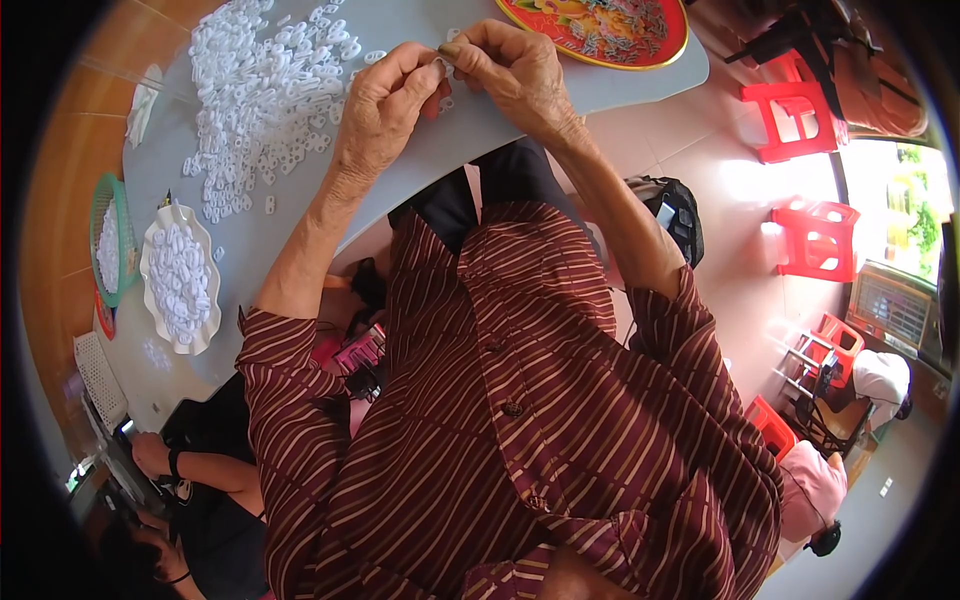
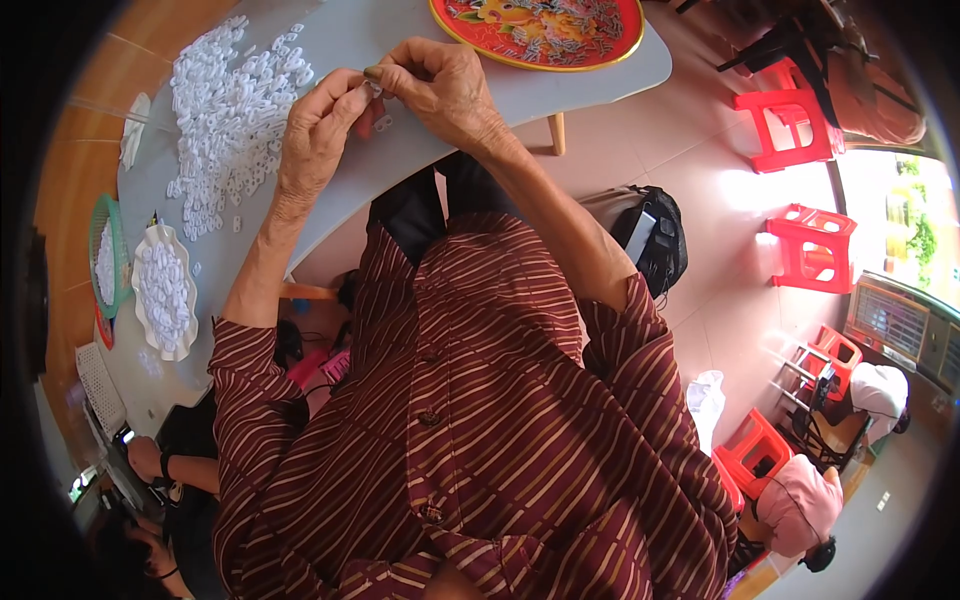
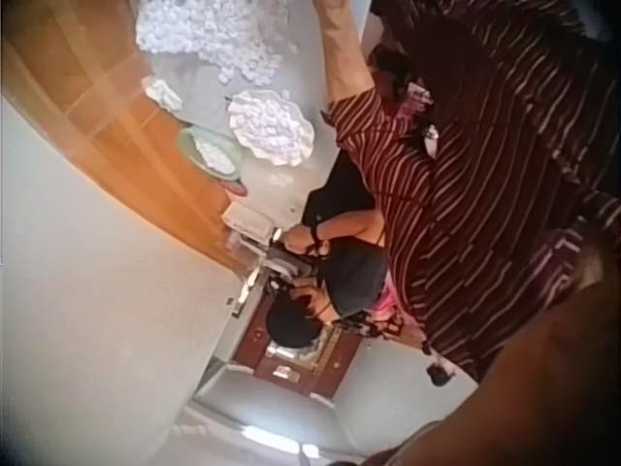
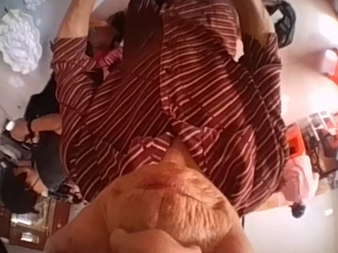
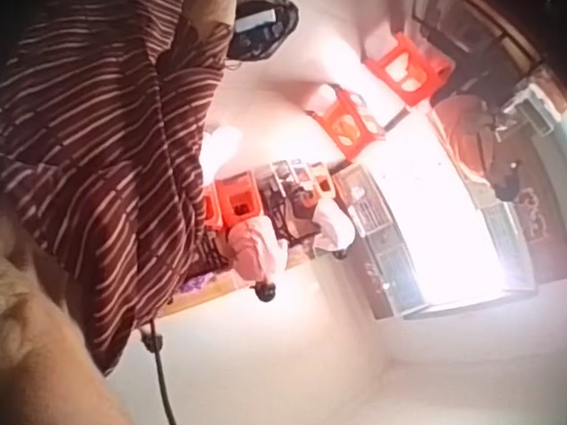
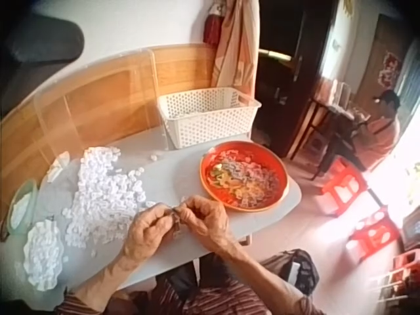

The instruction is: Assembling small white plastic components by hand on a white table.

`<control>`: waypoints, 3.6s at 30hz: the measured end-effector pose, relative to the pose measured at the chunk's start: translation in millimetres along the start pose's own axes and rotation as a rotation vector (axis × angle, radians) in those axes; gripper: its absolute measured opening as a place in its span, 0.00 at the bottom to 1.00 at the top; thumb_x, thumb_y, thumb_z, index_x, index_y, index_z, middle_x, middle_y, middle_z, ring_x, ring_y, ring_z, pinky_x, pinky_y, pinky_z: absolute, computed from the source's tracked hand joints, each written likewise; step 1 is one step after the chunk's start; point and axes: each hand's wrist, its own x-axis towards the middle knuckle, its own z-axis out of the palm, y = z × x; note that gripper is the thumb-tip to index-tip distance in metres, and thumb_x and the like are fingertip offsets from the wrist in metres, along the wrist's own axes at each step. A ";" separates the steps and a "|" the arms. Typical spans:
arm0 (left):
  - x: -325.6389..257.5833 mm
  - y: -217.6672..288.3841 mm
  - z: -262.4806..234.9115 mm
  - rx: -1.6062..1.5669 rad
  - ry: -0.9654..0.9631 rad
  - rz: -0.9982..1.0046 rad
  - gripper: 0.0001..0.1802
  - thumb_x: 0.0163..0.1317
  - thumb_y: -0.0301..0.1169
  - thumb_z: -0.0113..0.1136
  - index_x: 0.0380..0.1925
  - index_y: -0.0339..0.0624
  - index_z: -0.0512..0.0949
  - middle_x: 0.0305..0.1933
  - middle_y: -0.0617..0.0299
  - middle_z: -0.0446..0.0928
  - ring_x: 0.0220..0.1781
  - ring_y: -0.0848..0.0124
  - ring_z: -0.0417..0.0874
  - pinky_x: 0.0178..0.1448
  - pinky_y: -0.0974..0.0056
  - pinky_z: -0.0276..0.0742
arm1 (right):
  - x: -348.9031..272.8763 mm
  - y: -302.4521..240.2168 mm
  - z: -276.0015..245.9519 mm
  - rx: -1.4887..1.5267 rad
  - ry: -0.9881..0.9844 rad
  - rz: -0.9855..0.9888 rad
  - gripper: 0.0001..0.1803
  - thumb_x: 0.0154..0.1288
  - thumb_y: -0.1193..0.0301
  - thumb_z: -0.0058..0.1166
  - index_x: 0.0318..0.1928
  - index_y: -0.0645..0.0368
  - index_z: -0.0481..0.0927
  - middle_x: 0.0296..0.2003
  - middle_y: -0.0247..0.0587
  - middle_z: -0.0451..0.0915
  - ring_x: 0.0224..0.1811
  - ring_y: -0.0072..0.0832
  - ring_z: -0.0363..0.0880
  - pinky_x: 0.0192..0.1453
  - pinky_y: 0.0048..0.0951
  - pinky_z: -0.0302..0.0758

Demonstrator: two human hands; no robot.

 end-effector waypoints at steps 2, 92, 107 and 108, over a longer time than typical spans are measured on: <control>-1.4 2.2 0.9 0.009 0.011 0.014 0.12 0.66 0.35 0.51 0.35 0.38 0.77 0.22 0.66 0.74 0.24 0.79 0.71 0.31 0.71 0.69 | -0.7 -1.6 2.2 -0.008 0.014 -0.007 0.15 0.64 0.61 0.58 0.33 0.62 0.80 0.21 0.27 0.74 0.23 0.12 0.69 0.28 0.17 0.68; -2.3 4.0 -1.2 0.013 -0.048 -0.012 0.09 0.66 0.33 0.51 0.34 0.39 0.77 0.23 0.67 0.76 0.24 0.80 0.73 0.31 0.73 0.71 | -5.7 10.9 -4.4 0.091 -0.028 -0.035 0.09 0.64 0.68 0.57 0.38 0.61 0.83 0.24 0.30 0.79 0.26 0.14 0.74 0.31 0.17 0.74; -5.9 5.0 3.2 0.057 -0.058 -0.032 0.12 0.67 0.34 0.48 0.37 0.38 0.76 0.26 0.68 0.75 0.26 0.80 0.69 0.33 0.73 0.67 | -6.9 1.5 3.7 0.493 -0.054 0.005 0.06 0.65 0.79 0.53 0.43 0.65 0.74 0.31 0.32 0.77 0.31 0.16 0.73 0.36 0.17 0.71; -5.4 4.3 3.4 0.113 -0.046 -0.023 0.12 0.68 0.34 0.48 0.37 0.38 0.76 0.25 0.68 0.74 0.25 0.80 0.69 0.32 0.73 0.67 | -6.7 0.3 4.0 0.425 -0.044 -0.037 0.07 0.65 0.79 0.53 0.43 0.66 0.74 0.30 0.32 0.77 0.31 0.16 0.73 0.36 0.17 0.71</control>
